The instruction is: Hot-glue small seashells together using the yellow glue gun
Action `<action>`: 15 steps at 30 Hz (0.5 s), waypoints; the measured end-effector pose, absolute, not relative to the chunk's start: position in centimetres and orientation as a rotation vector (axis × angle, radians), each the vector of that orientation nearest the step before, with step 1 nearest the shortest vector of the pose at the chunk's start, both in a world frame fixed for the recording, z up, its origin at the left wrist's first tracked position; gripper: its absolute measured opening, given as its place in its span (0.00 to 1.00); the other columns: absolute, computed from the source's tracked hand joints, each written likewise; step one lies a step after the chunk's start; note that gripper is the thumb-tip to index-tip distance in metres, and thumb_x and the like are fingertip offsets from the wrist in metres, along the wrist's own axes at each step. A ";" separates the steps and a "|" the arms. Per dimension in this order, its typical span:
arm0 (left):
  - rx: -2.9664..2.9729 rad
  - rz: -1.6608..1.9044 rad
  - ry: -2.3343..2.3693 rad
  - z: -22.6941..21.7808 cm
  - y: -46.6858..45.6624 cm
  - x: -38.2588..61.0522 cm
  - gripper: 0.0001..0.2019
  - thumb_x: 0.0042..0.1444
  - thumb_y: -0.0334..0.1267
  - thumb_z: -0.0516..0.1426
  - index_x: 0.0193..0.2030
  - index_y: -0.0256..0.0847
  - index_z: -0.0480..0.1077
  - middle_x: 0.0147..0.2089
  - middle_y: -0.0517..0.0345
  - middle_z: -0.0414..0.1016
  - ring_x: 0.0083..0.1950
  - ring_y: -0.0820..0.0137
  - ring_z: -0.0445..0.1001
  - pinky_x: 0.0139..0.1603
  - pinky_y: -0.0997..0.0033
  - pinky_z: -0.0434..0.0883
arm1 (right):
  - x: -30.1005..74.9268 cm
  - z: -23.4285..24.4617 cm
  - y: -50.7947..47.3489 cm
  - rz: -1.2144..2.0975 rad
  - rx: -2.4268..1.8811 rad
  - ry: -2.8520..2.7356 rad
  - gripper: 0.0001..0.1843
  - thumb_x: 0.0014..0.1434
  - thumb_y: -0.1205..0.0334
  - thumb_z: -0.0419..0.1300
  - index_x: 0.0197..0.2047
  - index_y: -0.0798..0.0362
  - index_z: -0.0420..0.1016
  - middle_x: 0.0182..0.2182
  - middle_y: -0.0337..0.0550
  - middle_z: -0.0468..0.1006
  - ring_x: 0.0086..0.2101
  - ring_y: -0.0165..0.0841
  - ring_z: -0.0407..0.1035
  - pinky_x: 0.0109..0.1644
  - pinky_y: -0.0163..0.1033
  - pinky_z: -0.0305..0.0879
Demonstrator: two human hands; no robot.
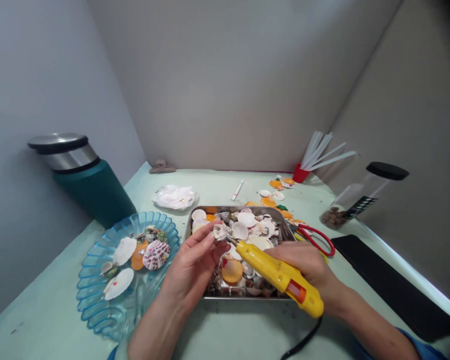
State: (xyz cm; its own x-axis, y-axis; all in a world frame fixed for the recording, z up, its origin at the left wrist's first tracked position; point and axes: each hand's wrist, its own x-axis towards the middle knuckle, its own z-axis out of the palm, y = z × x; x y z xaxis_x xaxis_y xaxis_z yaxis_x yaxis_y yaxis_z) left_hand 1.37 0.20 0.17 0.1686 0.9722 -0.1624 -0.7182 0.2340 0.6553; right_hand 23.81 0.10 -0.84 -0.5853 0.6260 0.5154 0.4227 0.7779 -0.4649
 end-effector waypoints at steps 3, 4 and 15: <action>0.498 1.253 0.647 0.2 0.2 1.4 0.11 0.51 0.28 0.59 0.43 0.36 0.76 0.42 0.52 0.78 0.40 0.71 0.75 0.44 0.73 0.72 | 23.9 -0.9 0.2 0.350 -0.759 -2.301 0.23 0.63 0.45 0.50 0.37 0.56 0.75 0.25 0.43 0.77 0.24 0.31 0.68 0.28 0.36 0.58; 0.501 1.250 0.650 0.3 0.2 1.4 0.12 0.51 0.28 0.60 0.43 0.37 0.76 0.43 0.52 0.78 0.41 0.71 0.75 0.45 0.73 0.72 | 23.9 -0.8 0.2 0.345 -0.758 -2.306 0.23 0.62 0.45 0.50 0.37 0.56 0.75 0.24 0.43 0.77 0.24 0.31 0.68 0.28 0.36 0.58; 0.517 1.235 0.662 0.2 0.1 1.6 0.13 0.48 0.29 0.63 0.42 0.38 0.77 0.43 0.52 0.79 0.43 0.70 0.75 0.47 0.73 0.70 | 23.8 -0.9 0.0 0.375 -0.758 -2.313 0.21 0.61 0.46 0.53 0.39 0.56 0.75 0.24 0.41 0.76 0.23 0.30 0.67 0.27 0.35 0.56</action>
